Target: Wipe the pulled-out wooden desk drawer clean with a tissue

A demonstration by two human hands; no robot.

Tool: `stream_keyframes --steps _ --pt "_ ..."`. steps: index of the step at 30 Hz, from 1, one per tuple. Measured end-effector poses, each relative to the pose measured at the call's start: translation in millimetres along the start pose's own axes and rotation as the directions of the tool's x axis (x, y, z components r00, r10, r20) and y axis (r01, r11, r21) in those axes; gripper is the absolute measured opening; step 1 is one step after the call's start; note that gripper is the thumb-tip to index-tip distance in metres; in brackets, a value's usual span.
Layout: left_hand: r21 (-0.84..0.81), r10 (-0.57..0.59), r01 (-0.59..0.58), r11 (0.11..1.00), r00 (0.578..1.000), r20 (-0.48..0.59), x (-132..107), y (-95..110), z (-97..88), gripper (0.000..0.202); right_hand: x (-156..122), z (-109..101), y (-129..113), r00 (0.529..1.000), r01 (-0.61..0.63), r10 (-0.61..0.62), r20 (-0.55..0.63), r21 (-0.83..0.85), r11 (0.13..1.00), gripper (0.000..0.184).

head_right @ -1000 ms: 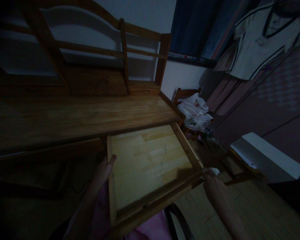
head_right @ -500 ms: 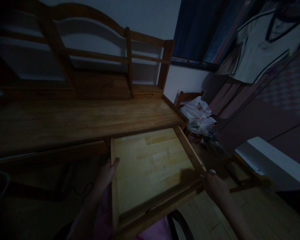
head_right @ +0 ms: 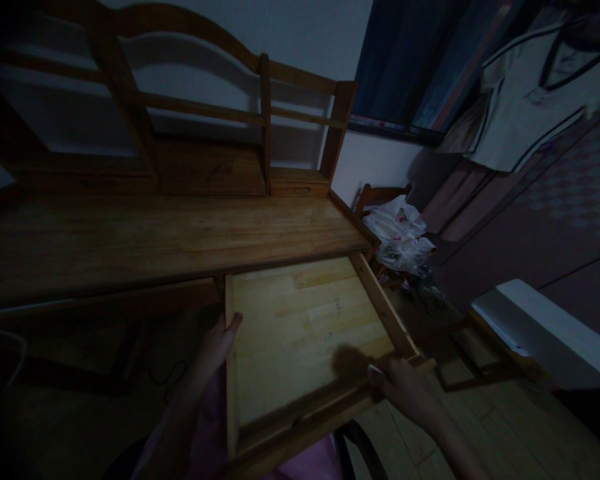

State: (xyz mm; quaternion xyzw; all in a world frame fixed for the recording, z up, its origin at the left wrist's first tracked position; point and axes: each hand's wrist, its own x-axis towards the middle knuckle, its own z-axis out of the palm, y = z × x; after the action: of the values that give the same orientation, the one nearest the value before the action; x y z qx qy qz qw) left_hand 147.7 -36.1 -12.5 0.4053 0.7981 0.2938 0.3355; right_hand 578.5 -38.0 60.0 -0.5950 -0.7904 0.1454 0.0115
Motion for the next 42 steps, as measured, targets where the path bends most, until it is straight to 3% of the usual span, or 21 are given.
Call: stream_keyframes --steps 5,11,15,23,29,35,42 --pt "0.064 0.055 -0.052 0.997 0.998 -0.037 1 -6 1.8 0.044 -10 -5 -39 0.975 0.073 -0.122 0.184 0.254 0.964 0.043" --pt "0.045 0.026 -0.025 0.999 0.999 -0.026 2 -4 1.3 0.048 -22 -2 -82 0.949 0.131 -0.249 0.196 0.473 0.871 0.04" --pt "0.046 0.041 -0.04 0.998 0.999 -0.012 4 -6 2.3 0.049 -27 -3 -98 0.933 0.145 -0.295 0.206 0.536 0.832 0.038" --pt "0.165 0.127 -0.12 0.979 0.992 -0.028 4 -14 4.8 0.047 -30 -1 -97 0.94 0.133 -0.287 0.186 0.574 0.808 0.031" --pt "0.137 0.04 -0.033 0.99 0.998 -0.048 5 -8 4.2 0.053 -31 1 -100 0.941 0.13 -0.287 0.18 0.59 0.797 0.031" --pt "0.235 0.142 -0.136 0.962 0.99 -0.008 5 -14 5.4 0.045 -31 4 -102 0.933 0.135 -0.304 0.193 0.595 0.792 0.032" --pt "0.213 0.134 -0.127 0.969 0.991 -0.022 5 -16 6.1 0.049 -30 6 -99 0.932 0.132 -0.304 0.2 0.592 0.795 0.035"
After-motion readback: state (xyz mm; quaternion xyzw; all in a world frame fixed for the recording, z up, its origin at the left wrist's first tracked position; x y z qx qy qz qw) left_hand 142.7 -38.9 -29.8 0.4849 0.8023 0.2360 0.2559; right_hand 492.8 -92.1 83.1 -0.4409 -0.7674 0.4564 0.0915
